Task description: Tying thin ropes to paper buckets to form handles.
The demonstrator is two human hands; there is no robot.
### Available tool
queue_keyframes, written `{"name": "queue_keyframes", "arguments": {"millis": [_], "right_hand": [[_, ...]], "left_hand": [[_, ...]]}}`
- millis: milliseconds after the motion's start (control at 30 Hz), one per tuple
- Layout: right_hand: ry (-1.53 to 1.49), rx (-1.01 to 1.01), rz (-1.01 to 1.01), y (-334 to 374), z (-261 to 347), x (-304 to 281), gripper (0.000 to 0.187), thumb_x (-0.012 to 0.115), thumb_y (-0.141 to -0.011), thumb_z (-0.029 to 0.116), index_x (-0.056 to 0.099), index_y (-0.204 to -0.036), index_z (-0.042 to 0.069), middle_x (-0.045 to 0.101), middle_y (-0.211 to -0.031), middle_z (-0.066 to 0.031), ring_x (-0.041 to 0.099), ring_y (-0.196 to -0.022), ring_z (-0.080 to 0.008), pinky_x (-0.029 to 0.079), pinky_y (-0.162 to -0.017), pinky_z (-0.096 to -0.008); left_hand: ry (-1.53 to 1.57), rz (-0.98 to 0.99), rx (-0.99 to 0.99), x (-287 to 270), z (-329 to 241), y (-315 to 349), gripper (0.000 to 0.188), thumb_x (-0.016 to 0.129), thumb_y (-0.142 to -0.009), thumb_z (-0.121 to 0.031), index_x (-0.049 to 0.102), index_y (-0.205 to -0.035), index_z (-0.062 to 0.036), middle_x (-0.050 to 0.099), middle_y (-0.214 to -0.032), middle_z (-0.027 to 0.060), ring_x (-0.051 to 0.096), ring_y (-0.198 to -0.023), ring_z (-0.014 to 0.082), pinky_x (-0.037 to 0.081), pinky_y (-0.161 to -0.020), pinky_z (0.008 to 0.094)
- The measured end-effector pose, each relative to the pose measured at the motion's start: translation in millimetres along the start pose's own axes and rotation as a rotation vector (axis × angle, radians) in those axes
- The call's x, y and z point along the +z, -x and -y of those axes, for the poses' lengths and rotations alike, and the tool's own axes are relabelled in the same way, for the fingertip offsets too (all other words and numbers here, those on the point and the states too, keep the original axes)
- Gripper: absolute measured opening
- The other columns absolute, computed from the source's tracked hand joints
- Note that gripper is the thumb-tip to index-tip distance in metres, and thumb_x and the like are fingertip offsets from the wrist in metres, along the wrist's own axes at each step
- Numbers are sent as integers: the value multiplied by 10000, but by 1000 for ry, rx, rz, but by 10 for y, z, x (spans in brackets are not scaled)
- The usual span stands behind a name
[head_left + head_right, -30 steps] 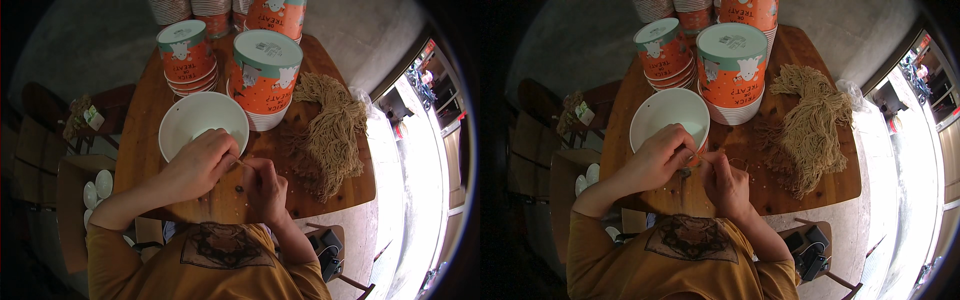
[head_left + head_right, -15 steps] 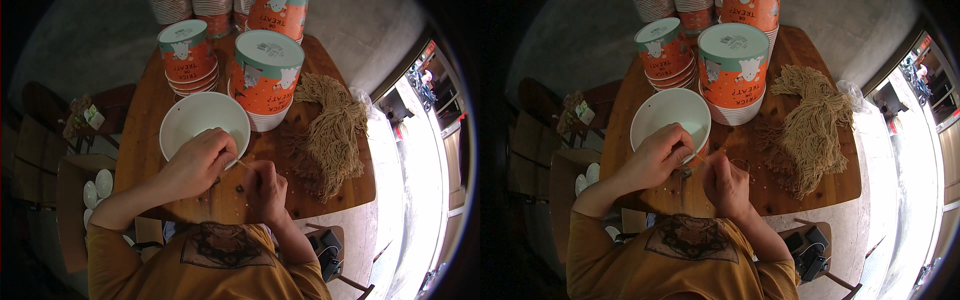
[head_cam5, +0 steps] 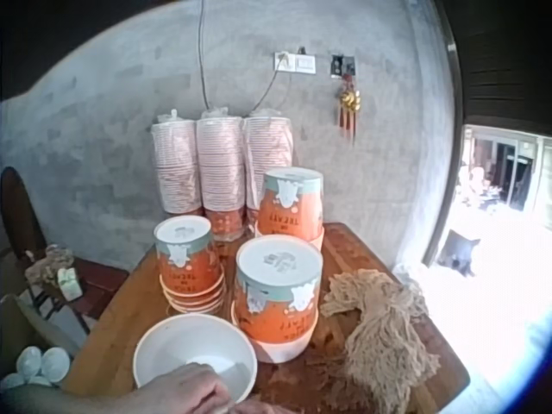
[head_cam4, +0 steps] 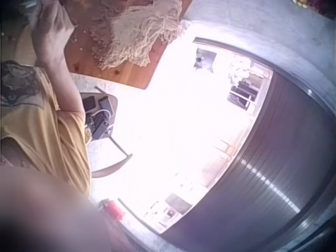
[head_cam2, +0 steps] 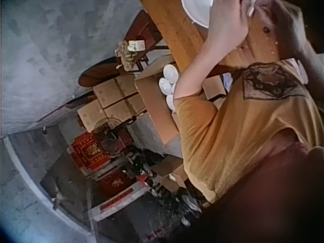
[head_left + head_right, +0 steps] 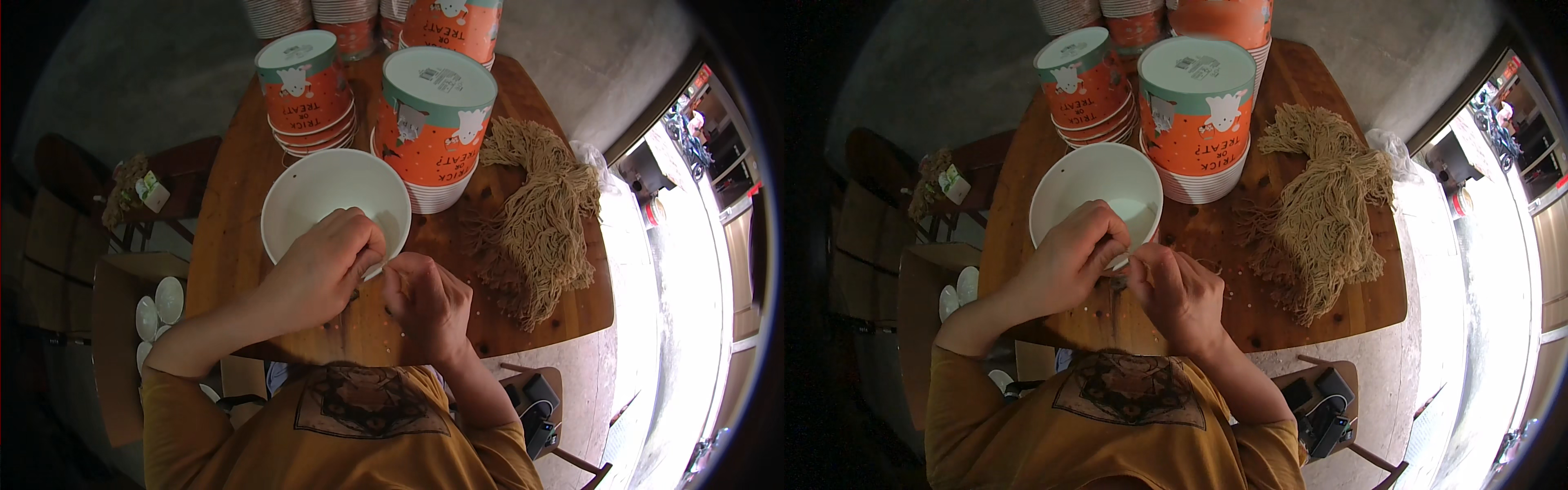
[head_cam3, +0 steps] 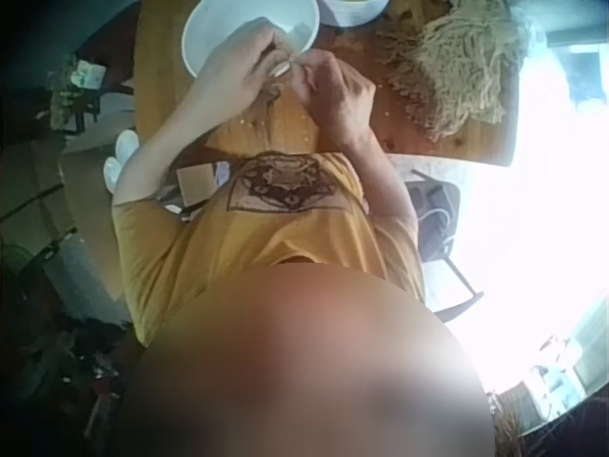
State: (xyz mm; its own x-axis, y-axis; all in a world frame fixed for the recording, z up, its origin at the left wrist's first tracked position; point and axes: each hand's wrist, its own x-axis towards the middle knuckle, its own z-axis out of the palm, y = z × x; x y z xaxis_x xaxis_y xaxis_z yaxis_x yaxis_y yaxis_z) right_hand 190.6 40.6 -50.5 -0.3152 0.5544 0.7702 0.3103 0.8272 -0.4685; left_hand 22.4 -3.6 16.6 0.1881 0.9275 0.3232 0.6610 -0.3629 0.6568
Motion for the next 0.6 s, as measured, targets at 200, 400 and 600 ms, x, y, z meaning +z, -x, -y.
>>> {"name": "queue_keyframes", "arguments": {"millis": [200, 400, 600], "right_hand": [[-73, 145, 42, 115, 62, 12, 199, 718, -795, 45, 543, -869, 105, 555, -630, -31, 607, -541, -225, 481, -482, -344], [-109, 90, 300, -141, 35, -341, 143, 685, -809, 16, 596, -911, 61, 595, -804, -89, 626, -683, -285, 506, -566, -372], [-169, -20, 341, -605, -19, -473, 119, 683, -820, 1, 643, -921, 50, 592, -825, -90, 614, -713, -289, 513, -618, -381]], "left_hand": [[-64, -73, 67, 61, 25, 38, 168, 565, -821, 71, 464, -903, -36, 512, -845, 116, 524, -844, 339, 423, -717, 441], [16, -33, -160, -73, -27, 99, 238, 660, -843, -54, 499, -1018, -47, 581, -888, 110, 595, -808, 329, 477, -709, 411], [-339, 23, 138, -201, 84, 385, 227, 726, -816, -126, 618, -1008, -70, 617, -879, 55, 628, -802, 275, 489, -720, 378]]}}
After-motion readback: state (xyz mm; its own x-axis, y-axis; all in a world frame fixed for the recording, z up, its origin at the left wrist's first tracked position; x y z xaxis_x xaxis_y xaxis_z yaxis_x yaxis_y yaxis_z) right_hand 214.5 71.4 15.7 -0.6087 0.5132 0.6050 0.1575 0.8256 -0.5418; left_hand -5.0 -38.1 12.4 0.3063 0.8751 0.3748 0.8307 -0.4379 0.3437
